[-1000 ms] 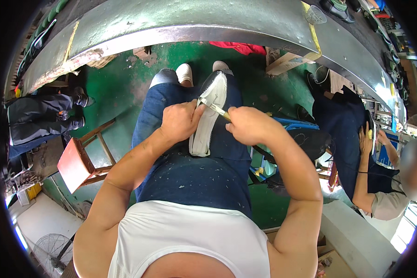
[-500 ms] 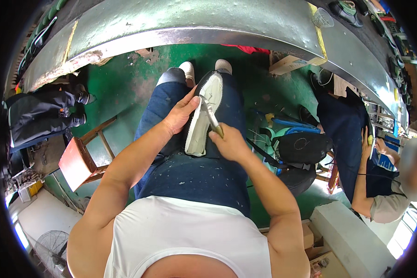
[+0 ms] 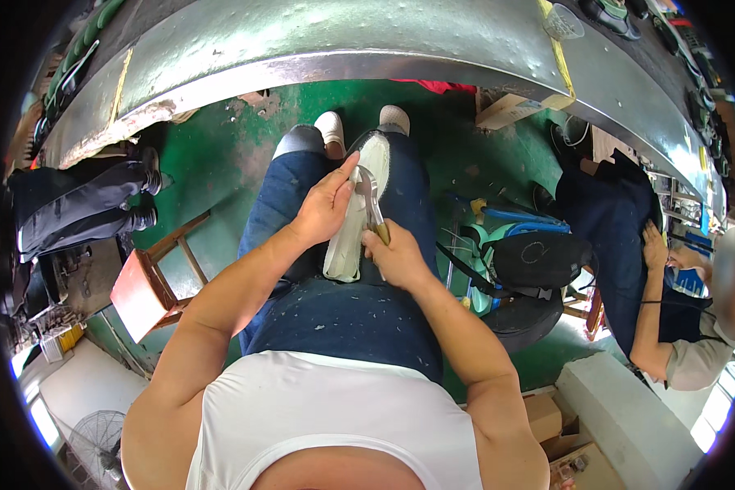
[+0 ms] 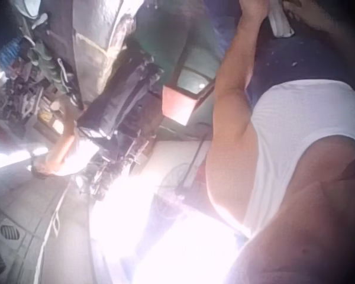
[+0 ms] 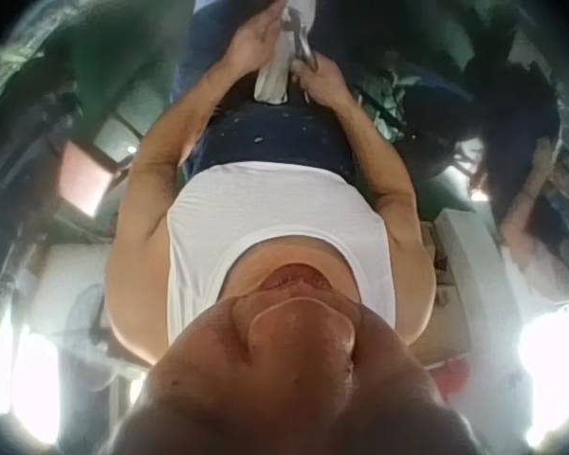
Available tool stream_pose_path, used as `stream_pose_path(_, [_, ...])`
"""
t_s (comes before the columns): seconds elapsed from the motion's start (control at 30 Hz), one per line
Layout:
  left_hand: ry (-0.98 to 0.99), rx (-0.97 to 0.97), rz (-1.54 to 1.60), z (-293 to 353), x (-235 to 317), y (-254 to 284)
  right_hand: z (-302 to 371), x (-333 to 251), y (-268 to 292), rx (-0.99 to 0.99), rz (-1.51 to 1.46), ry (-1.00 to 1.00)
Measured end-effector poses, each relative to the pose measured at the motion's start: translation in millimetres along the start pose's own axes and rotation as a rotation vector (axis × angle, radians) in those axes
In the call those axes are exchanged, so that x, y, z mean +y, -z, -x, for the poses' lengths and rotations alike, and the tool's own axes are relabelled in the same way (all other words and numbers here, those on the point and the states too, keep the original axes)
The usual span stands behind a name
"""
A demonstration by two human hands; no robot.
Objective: Using specialized pliers and a hammer to pull and secure shoe upper material over a last on a conveyor line.
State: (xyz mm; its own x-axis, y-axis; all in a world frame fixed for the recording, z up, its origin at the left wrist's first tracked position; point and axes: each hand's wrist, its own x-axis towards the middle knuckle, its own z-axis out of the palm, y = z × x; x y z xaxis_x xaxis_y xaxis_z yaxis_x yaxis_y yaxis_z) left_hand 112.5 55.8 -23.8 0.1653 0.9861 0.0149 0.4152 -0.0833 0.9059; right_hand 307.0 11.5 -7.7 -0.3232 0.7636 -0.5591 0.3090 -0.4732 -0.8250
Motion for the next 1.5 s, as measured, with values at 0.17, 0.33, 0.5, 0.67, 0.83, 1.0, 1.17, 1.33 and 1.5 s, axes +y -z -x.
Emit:
stream_pose_path(0.17, [0.115, -0.206, -0.217, -8.5, 18.2, 13.5, 14.9, -28.4, 61.4, -0.339, -0.433, -0.311])
stream_pose_path(0.33, [0.125, -0.409, -0.465, -19.3, 35.2, 16.6, 1.2, -23.9, 72.0, -0.099, -0.104, -0.066])
stream_pose_path(0.5, [0.158, -0.163, -0.153, -7.2, 9.1, -1.4, -46.6, -51.1, 72.9, -0.091, 0.327, 0.021])
stream_pose_path(0.67, [0.462, -0.179, -0.060, -12.0, 12.2, 3.3, -28.0, -66.4, 63.5, -0.004, 0.493, 0.470])
stream_pose_path(0.83, [0.522, -0.330, 0.385, -15.3, -3.2, 19.1, -12.0, -64.4, 76.0, -0.131, 0.613, 0.203])
stream_pose_path(1.0, [0.773, -0.466, 0.522, -31.7, 18.8, 40.4, 34.7, -79.4, 79.8, -0.303, 0.600, 0.014])
stream_pose_path(1.17, [0.760, -0.513, 0.544, -33.3, 6.8, 31.4, 38.8, -67.4, 46.0, -0.277, 0.921, 0.361])
stream_pose_path(1.33, [0.734, -0.489, 0.640, -25.6, -6.4, 30.3, 37.7, -77.2, 23.6, -0.284, 1.195, 0.258])
stream_pose_path(1.5, [0.721, -0.455, 0.707, -20.4, -21.1, 31.4, 36.9, -12.9, 15.4, -0.021, 0.835, 0.471])
